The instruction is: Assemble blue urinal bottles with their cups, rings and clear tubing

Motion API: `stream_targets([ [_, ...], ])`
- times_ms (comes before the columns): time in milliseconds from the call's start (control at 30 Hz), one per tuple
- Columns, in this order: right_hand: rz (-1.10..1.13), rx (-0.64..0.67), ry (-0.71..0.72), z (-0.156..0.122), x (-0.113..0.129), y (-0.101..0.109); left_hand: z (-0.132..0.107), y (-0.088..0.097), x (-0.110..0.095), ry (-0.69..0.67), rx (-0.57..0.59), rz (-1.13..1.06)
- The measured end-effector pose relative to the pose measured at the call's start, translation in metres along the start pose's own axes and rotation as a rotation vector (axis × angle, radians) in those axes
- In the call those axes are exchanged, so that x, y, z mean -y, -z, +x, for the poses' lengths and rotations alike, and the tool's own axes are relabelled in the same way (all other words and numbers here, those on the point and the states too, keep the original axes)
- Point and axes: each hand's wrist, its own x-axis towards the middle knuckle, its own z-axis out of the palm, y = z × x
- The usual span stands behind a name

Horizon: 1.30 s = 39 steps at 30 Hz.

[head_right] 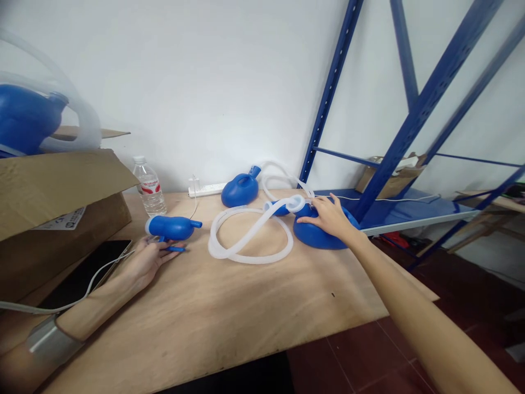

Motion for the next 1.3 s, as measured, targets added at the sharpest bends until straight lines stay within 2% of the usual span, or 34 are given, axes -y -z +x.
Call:
stream_targets([
  [100,0.142,0.056,-0.051,0.009,-0.013,-0.009,-0.001,-0.001,0.0,-0.03,-0.011,0.06],
  [200,0.214,0.153,-0.062,0.024,-0.019,-0.008,-0.004,-0.002,-0.001,-0.054,-0.012,0.091],
  [300,0.153,0.267,0.017,0.043,-0.021,0.006,-0.008,-0.003,-0.003,-0.054,-0.007,0.098],
  [400,0.077,0.335,0.089,0.061,-0.013,0.036,-0.01,-0.005,-0.005,-0.049,-0.011,0.106],
  [500,0.068,0.3,0.12,0.072,0.027,0.081,-0.008,-0.005,-0.003,-0.035,-0.014,0.105],
  [567,0.176,0.193,0.155,0.071,0.075,0.108,-0.005,-0.003,0.0,-0.052,-0.015,0.092],
  [633,0.312,0.148,0.182,0.065,0.132,0.122,-0.002,0.0,0.003,-0.079,-0.023,0.076],
  [700,0.394,0.185,0.187,0.054,0.186,0.114,0.0,0.002,0.006,-0.104,-0.042,0.062],
  [800,0.474,0.212,0.133,0.035,0.251,0.07,-0.001,0.002,0.006,-0.129,-0.052,0.048],
  [867,0.338,0.233,0.035,0.025,0.281,0.036,-0.003,0.001,0.005,-0.149,-0.047,0.035],
  [900,0.262,0.291,0.004,0.021,0.294,0.021,-0.004,0.001,0.005,-0.159,-0.044,0.03],
  [967,0.19,0.303,0.026,0.017,0.311,0.002,-0.005,0.0,0.003,-0.174,-0.039,0.027],
  [1067,0.133,0.3,0.079,0.018,0.32,-0.003,-0.004,0.0,0.001,-0.157,-0.044,0.023],
  [1167,0.166,0.304,0.156,0.022,0.31,0.006,-0.001,0.001,0.0,-0.138,-0.07,0.013],
  [1233,0.288,0.315,0.162,0.025,0.298,0.011,0.001,0.001,0.0,-0.142,-0.087,0.01],
  [1300,0.49,0.328,0.108,0.027,0.284,0.014,0.003,0.001,0.001,-0.146,-0.117,-0.004],
])
